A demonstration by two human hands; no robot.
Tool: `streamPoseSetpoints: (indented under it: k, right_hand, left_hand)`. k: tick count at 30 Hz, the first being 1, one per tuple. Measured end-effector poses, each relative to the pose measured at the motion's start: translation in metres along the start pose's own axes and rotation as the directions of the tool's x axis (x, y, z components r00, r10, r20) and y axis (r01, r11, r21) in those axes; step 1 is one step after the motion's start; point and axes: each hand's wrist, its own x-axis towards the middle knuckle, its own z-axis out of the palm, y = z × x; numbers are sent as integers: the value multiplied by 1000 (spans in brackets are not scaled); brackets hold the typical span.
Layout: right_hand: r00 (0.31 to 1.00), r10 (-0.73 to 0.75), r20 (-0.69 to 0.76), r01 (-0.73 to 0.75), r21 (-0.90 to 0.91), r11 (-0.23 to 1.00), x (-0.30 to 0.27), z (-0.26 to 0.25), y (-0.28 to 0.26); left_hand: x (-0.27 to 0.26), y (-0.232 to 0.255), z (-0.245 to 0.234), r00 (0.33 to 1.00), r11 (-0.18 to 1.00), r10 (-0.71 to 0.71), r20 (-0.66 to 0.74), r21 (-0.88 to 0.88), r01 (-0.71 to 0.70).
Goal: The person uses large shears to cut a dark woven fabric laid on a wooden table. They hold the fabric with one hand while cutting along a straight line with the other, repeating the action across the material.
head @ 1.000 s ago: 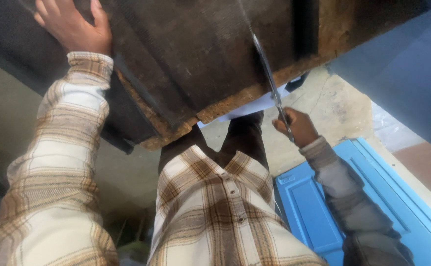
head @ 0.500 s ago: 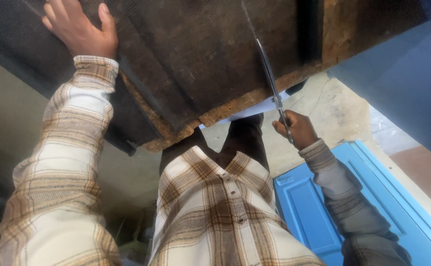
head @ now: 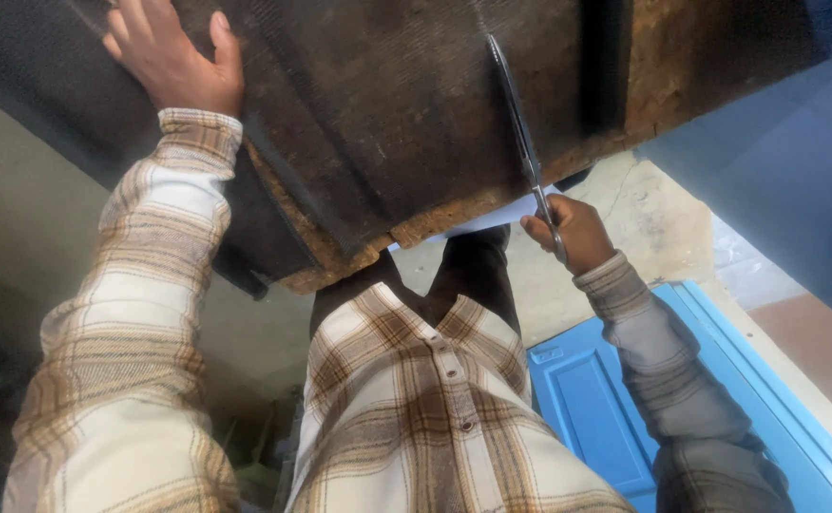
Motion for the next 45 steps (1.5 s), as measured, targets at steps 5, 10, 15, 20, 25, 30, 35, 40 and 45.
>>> streamPoseSetpoints:
  k: [5, 10, 15, 20, 25, 30, 35, 40, 45]
  right_hand:
    - [998, 61, 8, -61, 12, 998, -2, 0, -6]
    - [992, 112, 62, -111, -6, 994, -1, -10, -43]
    - [988, 150, 42, -151, 8, 989, 13, -13, -63]
    - [995, 98, 1, -98, -27, 995, 14, -11, -48]
    - [989, 147, -22, -148, -70, 987, 16, -12, -53]
    - [989, 142, 44, -142, -2, 990, 30, -18, -87]
    - [995, 99, -13, -99, 29, 995, 39, -17, -99]
    - [995, 79, -56, -81, -34, 996, 41, -11, -90]
    - [993, 109, -36, -112, -114, 987, 46, -13, -87]
  left_hand:
    - [11, 12, -17, 998, 998, 51, -32, -34, -52]
    - [9, 10, -18, 998, 998, 58, -19, -27, -59]
    - [10, 7, -17, 998, 998, 66, 10, -1, -66]
    - [6, 7, -14, 999, 999, 42, -16, -13, -42]
    - [10, 10, -17, 998, 998, 57, -14, -16, -57]
    - [8, 7, -14, 1000, 999, 31, -6, -18, -31]
    - [15, 17, -27, 1000, 999, 14, 12, -52, -13]
    - [10, 15, -25, 1000, 998, 17, -2, -62, -17]
    - [13, 16, -22, 1000, 996, 18, -16, -85, -19]
